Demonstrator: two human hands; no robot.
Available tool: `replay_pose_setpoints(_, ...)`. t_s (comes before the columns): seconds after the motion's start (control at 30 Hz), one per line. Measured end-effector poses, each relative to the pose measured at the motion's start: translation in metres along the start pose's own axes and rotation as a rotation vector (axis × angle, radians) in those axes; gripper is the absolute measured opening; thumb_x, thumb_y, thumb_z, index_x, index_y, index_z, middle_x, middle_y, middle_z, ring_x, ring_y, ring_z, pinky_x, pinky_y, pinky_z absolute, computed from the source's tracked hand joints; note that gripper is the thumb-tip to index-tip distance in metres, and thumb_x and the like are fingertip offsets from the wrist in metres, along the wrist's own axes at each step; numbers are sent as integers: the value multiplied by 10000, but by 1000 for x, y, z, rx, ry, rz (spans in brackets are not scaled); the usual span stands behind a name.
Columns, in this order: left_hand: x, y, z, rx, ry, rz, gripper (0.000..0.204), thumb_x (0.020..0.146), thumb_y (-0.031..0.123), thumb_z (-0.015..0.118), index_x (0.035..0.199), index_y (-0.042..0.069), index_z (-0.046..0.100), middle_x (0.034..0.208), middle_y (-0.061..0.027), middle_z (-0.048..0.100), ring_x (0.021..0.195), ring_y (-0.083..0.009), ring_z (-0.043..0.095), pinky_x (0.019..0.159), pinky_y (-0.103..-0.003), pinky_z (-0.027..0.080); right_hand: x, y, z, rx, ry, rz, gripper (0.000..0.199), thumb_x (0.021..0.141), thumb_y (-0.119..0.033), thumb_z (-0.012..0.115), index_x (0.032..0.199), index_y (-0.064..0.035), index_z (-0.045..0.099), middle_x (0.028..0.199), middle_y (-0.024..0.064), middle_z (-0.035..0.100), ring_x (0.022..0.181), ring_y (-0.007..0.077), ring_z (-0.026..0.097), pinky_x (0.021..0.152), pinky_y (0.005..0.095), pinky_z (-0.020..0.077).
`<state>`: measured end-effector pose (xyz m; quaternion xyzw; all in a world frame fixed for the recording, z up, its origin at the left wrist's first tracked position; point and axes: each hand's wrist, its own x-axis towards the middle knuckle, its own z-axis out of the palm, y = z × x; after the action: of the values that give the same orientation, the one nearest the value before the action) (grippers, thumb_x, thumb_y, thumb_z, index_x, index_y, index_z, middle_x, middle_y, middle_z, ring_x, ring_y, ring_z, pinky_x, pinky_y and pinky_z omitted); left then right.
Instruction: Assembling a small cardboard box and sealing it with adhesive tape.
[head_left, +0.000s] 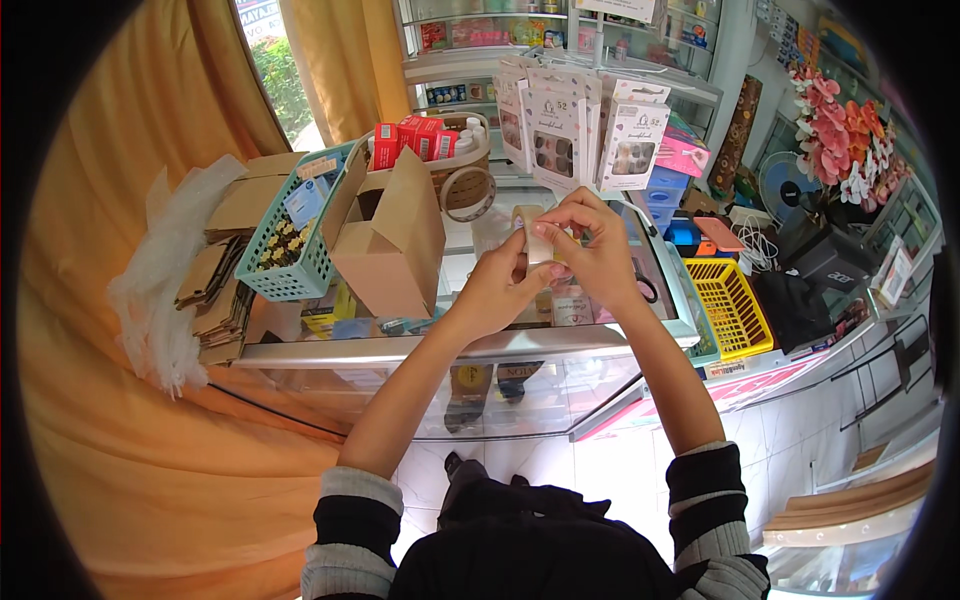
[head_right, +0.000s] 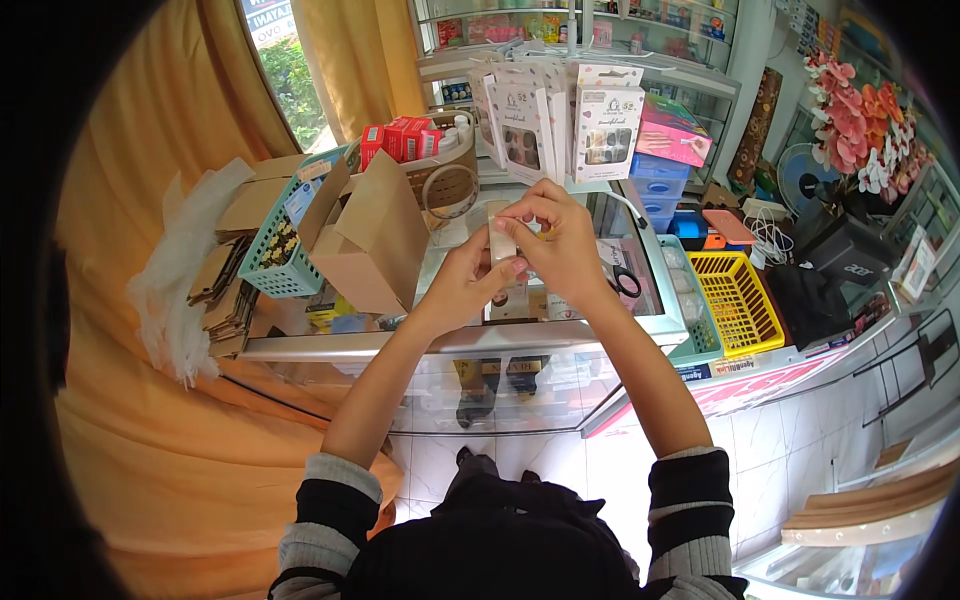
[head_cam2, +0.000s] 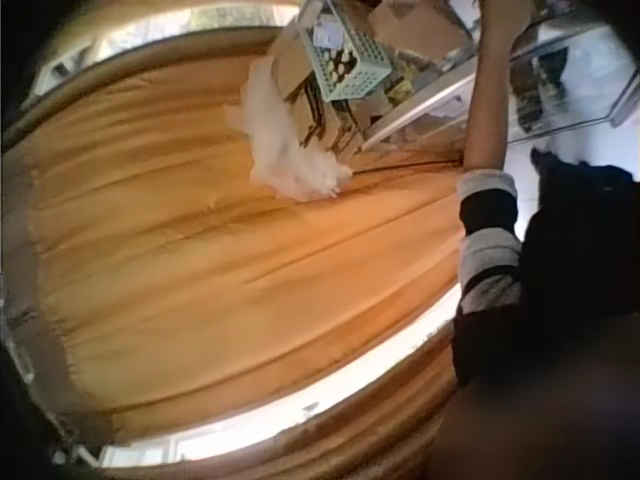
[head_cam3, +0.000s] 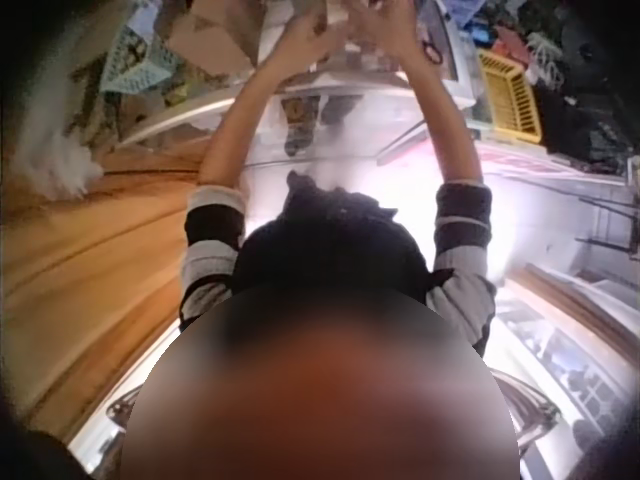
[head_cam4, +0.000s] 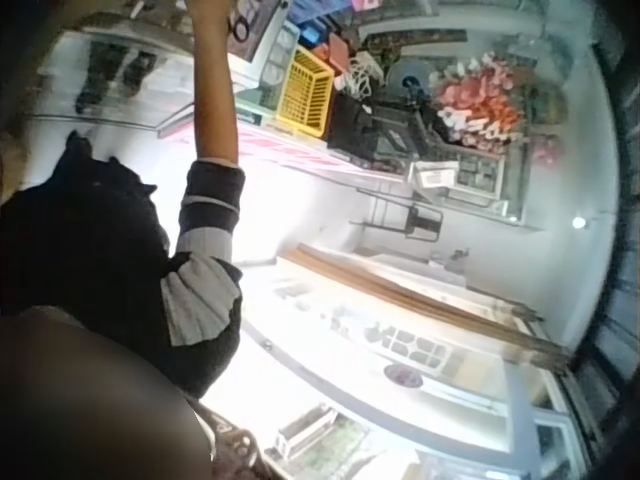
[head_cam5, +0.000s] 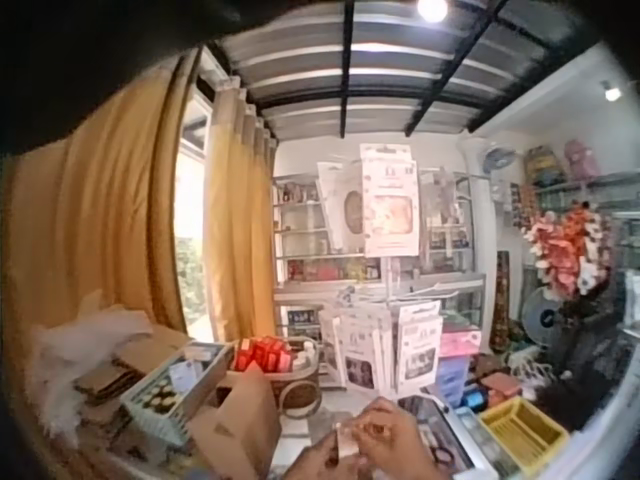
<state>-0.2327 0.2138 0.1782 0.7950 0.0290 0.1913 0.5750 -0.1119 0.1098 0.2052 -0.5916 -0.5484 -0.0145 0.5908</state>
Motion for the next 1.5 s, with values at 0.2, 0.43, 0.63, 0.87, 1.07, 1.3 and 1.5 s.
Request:
replay_pose_setpoints(0.2, 2, 2, 2, -12, 29, 18, 453, 903, 186, 552, 1298, 32, 391, 863, -55, 640, 749, -66, 580, 564, -210, 434, -6, 4, 8, -83, 145, -143, 74, 756, -43, 678, 816, -2, 666, 749, 44, 516, 649, 113, 499, 570, 234, 401)
replay_pose_setpoints(0.43, 4, 3, 2, -8, 39, -35, 438, 899, 178, 552, 1289, 41, 408, 843, -55, 641, 691, -59, 564, 554, -205, 434, -9, 8, 13, -18, 222, -111, 65, 765, -13, 662, 823, 17, 655, 756, 51, 510, 636, 125, 506, 559, 246, 420)
replay_pose_setpoints(0.63, 3, 5, 0, -65, 41, -11, 377, 917, 206, 544, 1236, 24, 456, 837, -58, 648, 764, -92, 627, 584, -204, 470, -5, 1, 15, 12, 233, -110, 52, 769, -19, 666, 803, 14, 644, 754, 39, 510, 676, 109, 476, 619, 231, 397)
replay_pose_setpoints(0.87, -3, 25, 3, -190, 110, -82, 301, 920, 183, 543, 1127, -34, 520, 834, -86, 667, 744, -139, 663, 659, -237, 525, -3, -1, 16, 136, 258, 8, 57, 788, -28, 668, 790, 17, 633, 778, 16, 519, 715, 80, 451, 674, 211, 381)
replay_pose_setpoints(1.07, -3, 27, -1, -148, 93, -107, 294, 917, 202, 551, 1084, -40, 539, 853, -100, 662, 736, -134, 658, 652, -242, 528, 2, 6, 16, 196, 214, 27, 62, 815, -36, 659, 802, 15, 626, 796, 3, 532, 735, 61, 477, 679, 203, 389)
replay_pose_setpoints(1.3, -5, 31, 5, -178, 135, -87, 289, 903, 187, 576, 1065, -49, 537, 812, -112, 669, 723, -130, 660, 631, -231, 523, 4, 9, 6, 373, 125, 142, 67, 838, -74, 655, 835, -10, 635, 811, -23, 573, 722, 40, 502, 680, 205, 405)
replay_pose_setpoints(1.5, -4, 20, 7, -144, 199, -90, 313, 892, 230, 603, 1046, -10, 473, 767, -98, 659, 688, -121, 649, 578, -220, 491, 4, 8, 0, 478, 67, 237, 88, 842, -83, 649, 873, -5, 623, 881, 14, 625, 792, 55, 549, 731, 211, 433)
